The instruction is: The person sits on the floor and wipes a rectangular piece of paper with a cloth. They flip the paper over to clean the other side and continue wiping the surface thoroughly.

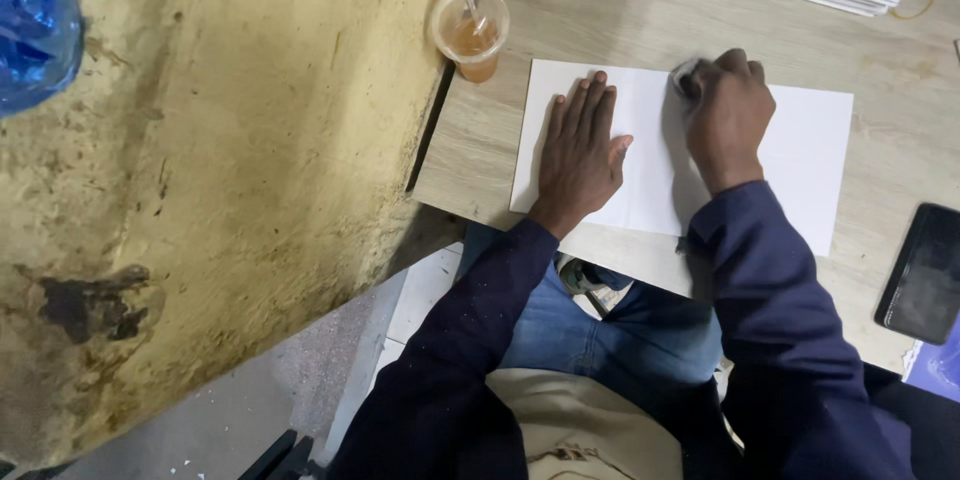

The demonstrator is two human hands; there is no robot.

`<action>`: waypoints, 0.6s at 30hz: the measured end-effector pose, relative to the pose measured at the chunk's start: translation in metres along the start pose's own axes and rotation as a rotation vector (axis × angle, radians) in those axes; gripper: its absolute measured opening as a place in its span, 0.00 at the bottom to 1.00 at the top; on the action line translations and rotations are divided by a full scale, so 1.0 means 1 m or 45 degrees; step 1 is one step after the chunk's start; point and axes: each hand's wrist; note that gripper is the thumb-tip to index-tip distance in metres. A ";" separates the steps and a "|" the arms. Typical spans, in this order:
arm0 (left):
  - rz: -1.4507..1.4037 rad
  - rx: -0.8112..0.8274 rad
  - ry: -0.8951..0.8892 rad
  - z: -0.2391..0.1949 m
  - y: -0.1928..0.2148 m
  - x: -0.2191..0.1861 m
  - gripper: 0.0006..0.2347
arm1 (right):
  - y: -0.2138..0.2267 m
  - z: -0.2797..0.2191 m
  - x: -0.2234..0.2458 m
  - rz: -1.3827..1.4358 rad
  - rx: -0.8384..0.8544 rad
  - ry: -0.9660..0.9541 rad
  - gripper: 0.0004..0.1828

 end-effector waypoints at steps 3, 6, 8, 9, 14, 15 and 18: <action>-0.017 -0.032 0.058 0.001 -0.001 -0.001 0.29 | 0.019 -0.055 0.013 -0.001 0.027 0.020 0.08; 0.007 0.012 0.057 0.003 -0.001 -0.001 0.29 | 0.025 -0.128 0.013 0.006 0.196 0.041 0.06; -0.013 -0.042 0.057 0.004 0.001 -0.003 0.29 | 0.051 -0.158 0.020 0.080 0.185 0.110 0.08; -0.020 -0.033 0.054 0.002 0.001 -0.004 0.29 | 0.057 -0.147 0.023 0.076 0.194 0.103 0.08; 0.017 -0.012 0.019 0.002 0.002 -0.001 0.29 | 0.023 -0.045 0.008 0.024 0.227 0.056 0.05; 0.022 -0.023 0.021 0.002 0.000 -0.002 0.29 | 0.007 -0.021 0.002 0.025 0.217 0.062 0.05; -0.025 -0.005 0.061 0.001 -0.007 -0.001 0.28 | -0.021 0.021 0.001 0.189 0.053 0.014 0.04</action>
Point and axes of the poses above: each hand's wrist, its own z-axis towards the middle knuckle, its own y-axis out of the back of the hand, x = y × z, and after that the axes turned 1 degree about x, right-handed
